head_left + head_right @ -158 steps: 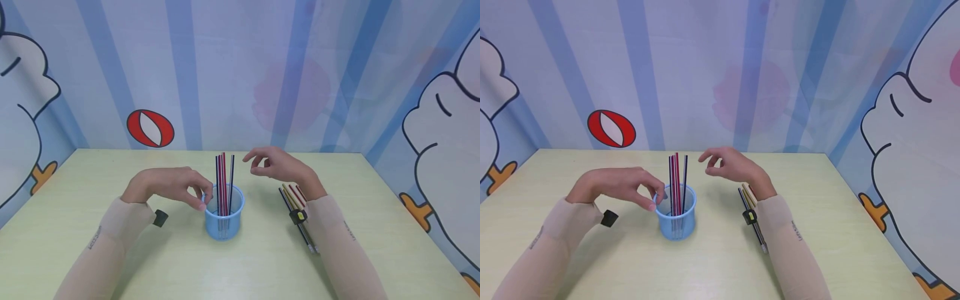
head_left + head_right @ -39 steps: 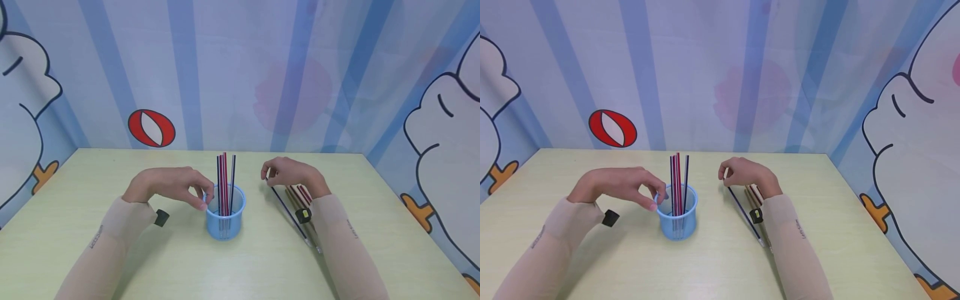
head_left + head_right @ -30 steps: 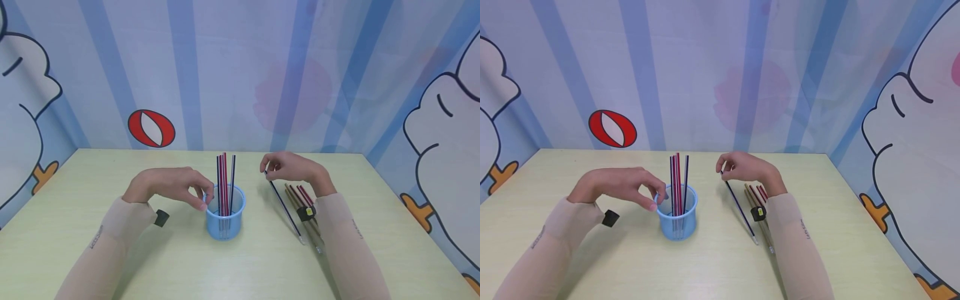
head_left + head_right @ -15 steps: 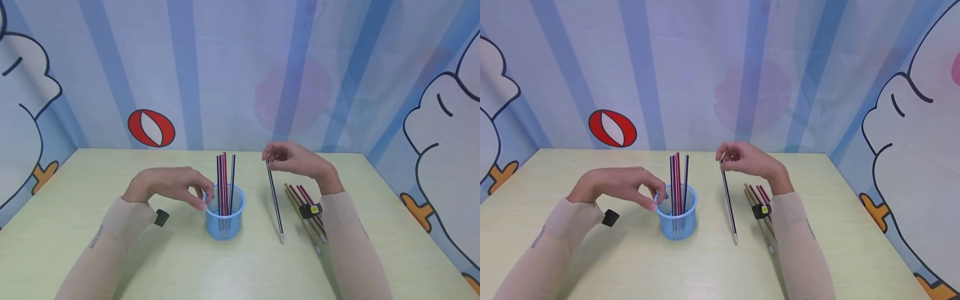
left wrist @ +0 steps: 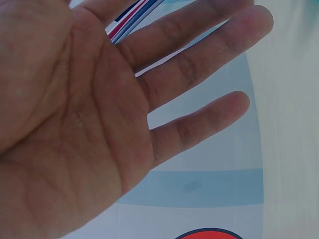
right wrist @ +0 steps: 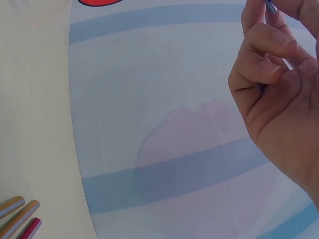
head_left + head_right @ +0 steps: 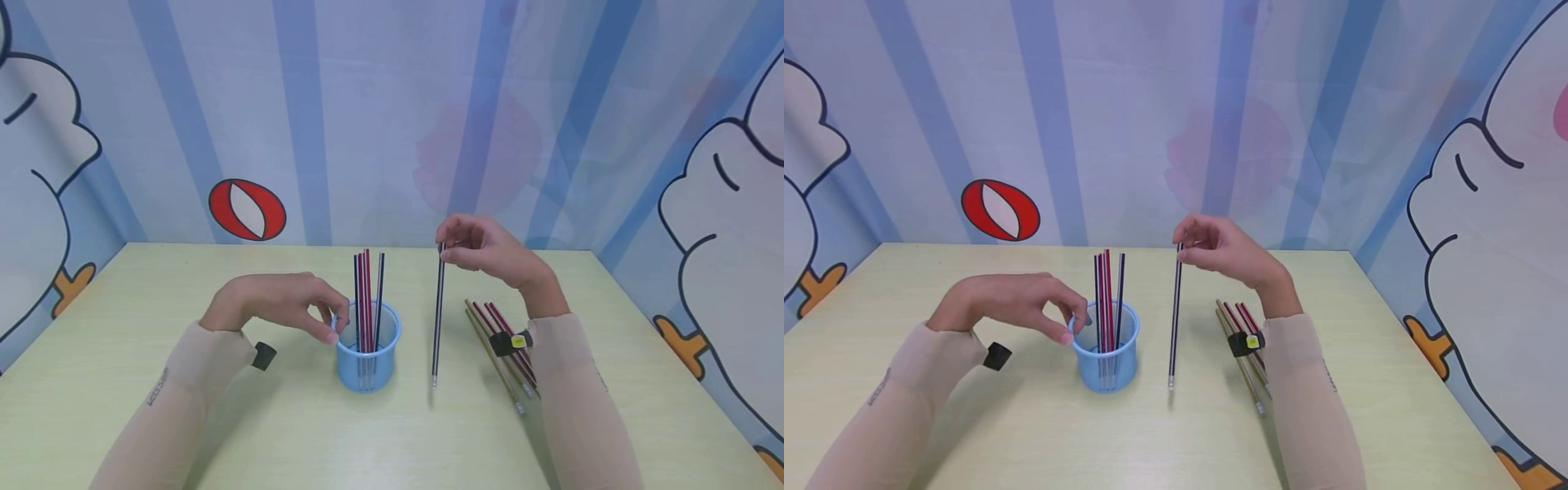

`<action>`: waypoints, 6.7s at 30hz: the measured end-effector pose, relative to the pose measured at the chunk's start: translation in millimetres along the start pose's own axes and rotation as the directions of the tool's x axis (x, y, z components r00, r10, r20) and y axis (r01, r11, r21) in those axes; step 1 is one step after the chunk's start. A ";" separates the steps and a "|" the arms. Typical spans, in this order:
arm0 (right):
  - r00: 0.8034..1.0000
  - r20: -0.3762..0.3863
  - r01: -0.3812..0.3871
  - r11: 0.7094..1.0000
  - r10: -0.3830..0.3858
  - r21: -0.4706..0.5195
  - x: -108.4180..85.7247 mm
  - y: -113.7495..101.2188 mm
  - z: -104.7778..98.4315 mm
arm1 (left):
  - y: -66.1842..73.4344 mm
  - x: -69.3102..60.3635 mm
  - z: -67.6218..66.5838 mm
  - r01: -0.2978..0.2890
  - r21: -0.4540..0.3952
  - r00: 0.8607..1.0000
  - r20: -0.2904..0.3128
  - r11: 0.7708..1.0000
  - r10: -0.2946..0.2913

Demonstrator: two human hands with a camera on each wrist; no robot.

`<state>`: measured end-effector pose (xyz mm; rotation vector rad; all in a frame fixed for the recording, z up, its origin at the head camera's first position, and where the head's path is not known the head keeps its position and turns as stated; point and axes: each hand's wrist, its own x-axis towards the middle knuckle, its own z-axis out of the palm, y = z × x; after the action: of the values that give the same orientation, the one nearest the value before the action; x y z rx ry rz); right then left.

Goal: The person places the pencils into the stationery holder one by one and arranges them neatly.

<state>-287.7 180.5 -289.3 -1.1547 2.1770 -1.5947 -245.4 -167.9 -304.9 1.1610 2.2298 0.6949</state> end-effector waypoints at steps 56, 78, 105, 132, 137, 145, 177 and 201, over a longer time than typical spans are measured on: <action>0.998 -0.039 -0.051 0.998 0.052 0.020 23.7 12.6 39.6 | 1.4 2.2 -0.4 -0.003 0.002 1.000 0.005 1.000 0.003; 0.998 -0.063 0.001 0.983 -0.013 -0.184 23.8 3.5 51.7 | 3.5 3.2 2.3 -0.003 -0.008 1.000 0.009 1.000 0.003; 0.976 -0.030 -0.211 0.911 0.214 -0.355 14.4 2.3 24.8 | 1.9 0.0 1.5 0.014 -0.006 1.000 0.002 1.000 -0.014; 0.796 0.081 -0.444 0.669 0.600 -0.597 -4.4 27.8 0.2 | 2.8 -0.4 1.0 -0.001 0.003 1.000 0.003 1.000 0.001; 0.756 0.081 -0.468 0.623 0.650 -0.626 -5.5 32.6 -1.2 | 2.9 -1.0 0.6 0.003 0.006 1.000 0.002 1.000 -0.003; 0.712 0.097 -0.524 0.618 0.696 -0.586 -8.6 37.7 -3.5 | 2.8 -1.3 1.1 0.001 0.000 1.000 0.001 1.000 -0.001; 0.688 -0.116 -0.567 0.430 0.716 -0.703 -8.1 51.6 8.1 | 3.2 -1.0 -0.1 0.009 0.011 1.000 0.000 1.000 -0.009; 0.683 -0.165 -0.599 0.416 0.712 -0.684 -1.5 62.2 23.2 | -0.1 -0.7 2.7 0.001 0.006 1.000 0.002 1.000 -0.001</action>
<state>-302.3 171.7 -353.5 -0.3302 2.6871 -0.3000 -243.4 -168.0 -306.8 1.1627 2.2317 0.6869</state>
